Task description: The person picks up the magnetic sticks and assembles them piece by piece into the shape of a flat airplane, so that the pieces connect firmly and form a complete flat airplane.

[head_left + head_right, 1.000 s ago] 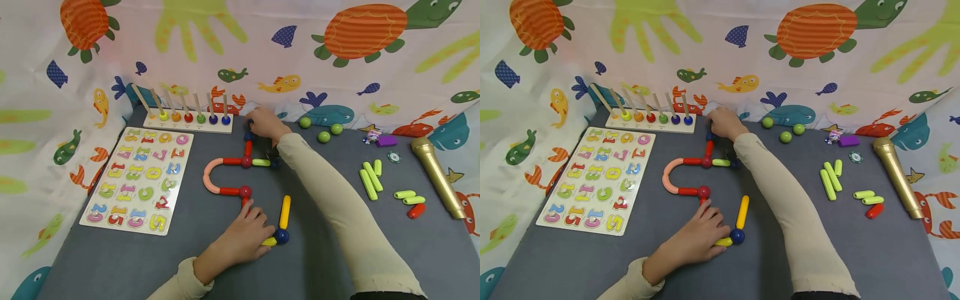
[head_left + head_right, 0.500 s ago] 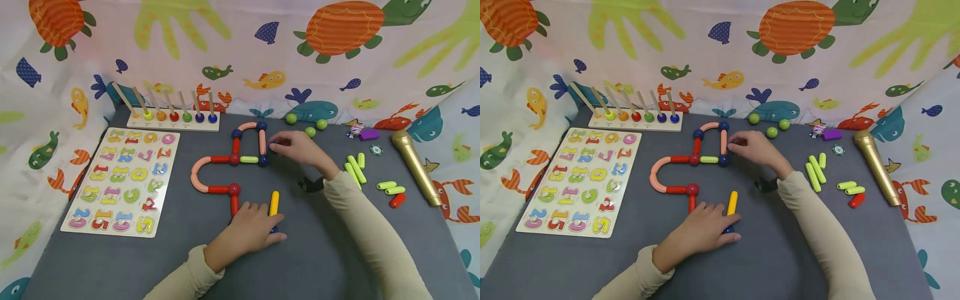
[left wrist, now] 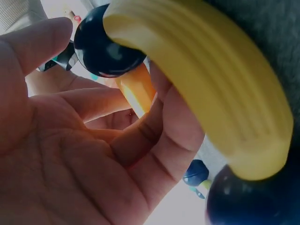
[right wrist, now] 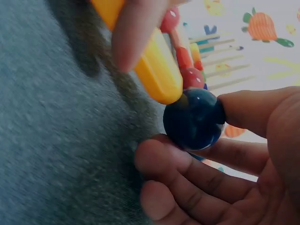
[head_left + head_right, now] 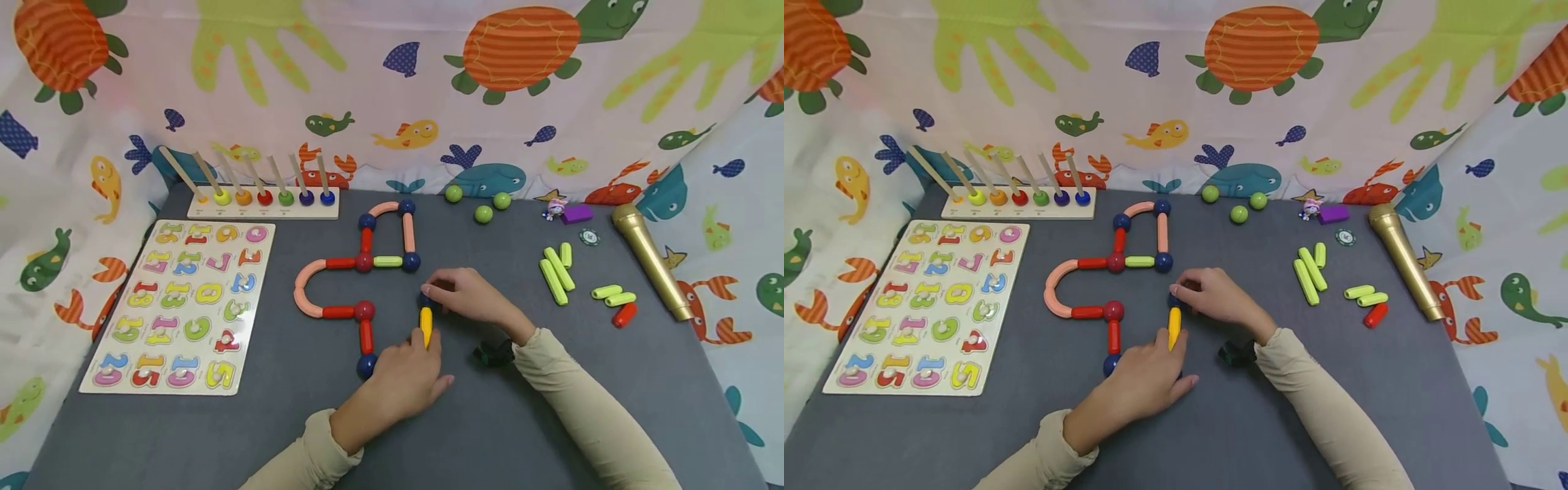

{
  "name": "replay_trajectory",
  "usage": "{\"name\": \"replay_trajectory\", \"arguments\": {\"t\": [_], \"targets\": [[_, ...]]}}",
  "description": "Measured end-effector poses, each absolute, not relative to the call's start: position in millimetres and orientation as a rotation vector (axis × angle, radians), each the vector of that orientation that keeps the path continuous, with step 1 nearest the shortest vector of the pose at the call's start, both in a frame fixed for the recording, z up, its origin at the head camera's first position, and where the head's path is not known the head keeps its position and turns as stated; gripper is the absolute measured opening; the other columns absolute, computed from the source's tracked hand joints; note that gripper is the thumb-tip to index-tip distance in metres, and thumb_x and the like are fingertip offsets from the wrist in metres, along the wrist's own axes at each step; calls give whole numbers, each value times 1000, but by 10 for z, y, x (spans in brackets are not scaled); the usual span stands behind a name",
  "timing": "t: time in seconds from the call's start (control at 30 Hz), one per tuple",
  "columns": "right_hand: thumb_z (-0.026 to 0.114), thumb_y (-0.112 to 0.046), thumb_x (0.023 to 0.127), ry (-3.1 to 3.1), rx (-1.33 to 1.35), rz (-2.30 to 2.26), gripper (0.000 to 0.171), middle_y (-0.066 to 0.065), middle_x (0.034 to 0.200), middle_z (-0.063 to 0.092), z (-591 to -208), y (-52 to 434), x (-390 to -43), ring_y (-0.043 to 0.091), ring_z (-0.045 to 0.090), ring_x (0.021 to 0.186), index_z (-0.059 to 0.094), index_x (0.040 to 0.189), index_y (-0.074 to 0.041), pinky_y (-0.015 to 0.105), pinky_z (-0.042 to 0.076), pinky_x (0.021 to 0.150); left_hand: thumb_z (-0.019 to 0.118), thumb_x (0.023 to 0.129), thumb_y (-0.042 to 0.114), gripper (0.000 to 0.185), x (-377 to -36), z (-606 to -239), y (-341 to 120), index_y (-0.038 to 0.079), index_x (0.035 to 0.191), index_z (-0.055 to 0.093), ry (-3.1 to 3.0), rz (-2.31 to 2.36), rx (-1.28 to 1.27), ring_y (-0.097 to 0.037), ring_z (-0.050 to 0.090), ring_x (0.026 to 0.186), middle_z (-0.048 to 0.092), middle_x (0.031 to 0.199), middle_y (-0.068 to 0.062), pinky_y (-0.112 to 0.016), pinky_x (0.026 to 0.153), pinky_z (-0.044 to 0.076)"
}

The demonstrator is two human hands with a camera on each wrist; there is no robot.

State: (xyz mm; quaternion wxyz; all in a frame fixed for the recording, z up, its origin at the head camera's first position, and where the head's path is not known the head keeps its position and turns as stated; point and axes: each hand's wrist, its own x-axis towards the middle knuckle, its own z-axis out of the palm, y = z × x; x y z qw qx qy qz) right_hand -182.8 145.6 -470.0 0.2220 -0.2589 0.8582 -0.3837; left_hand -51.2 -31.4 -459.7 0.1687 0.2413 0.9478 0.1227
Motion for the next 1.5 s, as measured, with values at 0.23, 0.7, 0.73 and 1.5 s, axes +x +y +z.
{"name": "replay_trajectory", "arguments": {"t": [0.23,0.7,0.73,1.5], "targets": [[59,-27,113,2373,-707,-1023,29,4,91,70,-4671,1497,-1785,19,64,74,75,123,-5,35,53,69,73,100,54,77,-481,-4623,-330,6,157,53,2717,353,650,-20,66,85,59,124,-17,-36,68,57],[57,-21,104,3195,78,-542,30,18,78,66,-4422,3191,-1431,34,60,65,68,101,6,46,43,51,70,102,55,76,-461,-4596,-397,5,156,54,2734,274,639,-22,66,89,63,125,-17,-41,81,56],[54,-21,103,3179,184,-495,30,17,73,61,-4443,3319,-1400,35,57,62,64,95,6,46,40,49,70,101,55,76,-463,-4591,-395,5,156,54,2730,266,635,-22,66,89,63,126,-17,-41,82,56],[64,-8,102,3181,-65,-506,31,42,140,47,-4819,3702,-1500,69,30,131,67,128,6,83,21,96,70,100,59,83,-445,-4641,-311,3,159,50,2721,195,619,-23,65,90,62,120,-16,-44,91,53]]}}
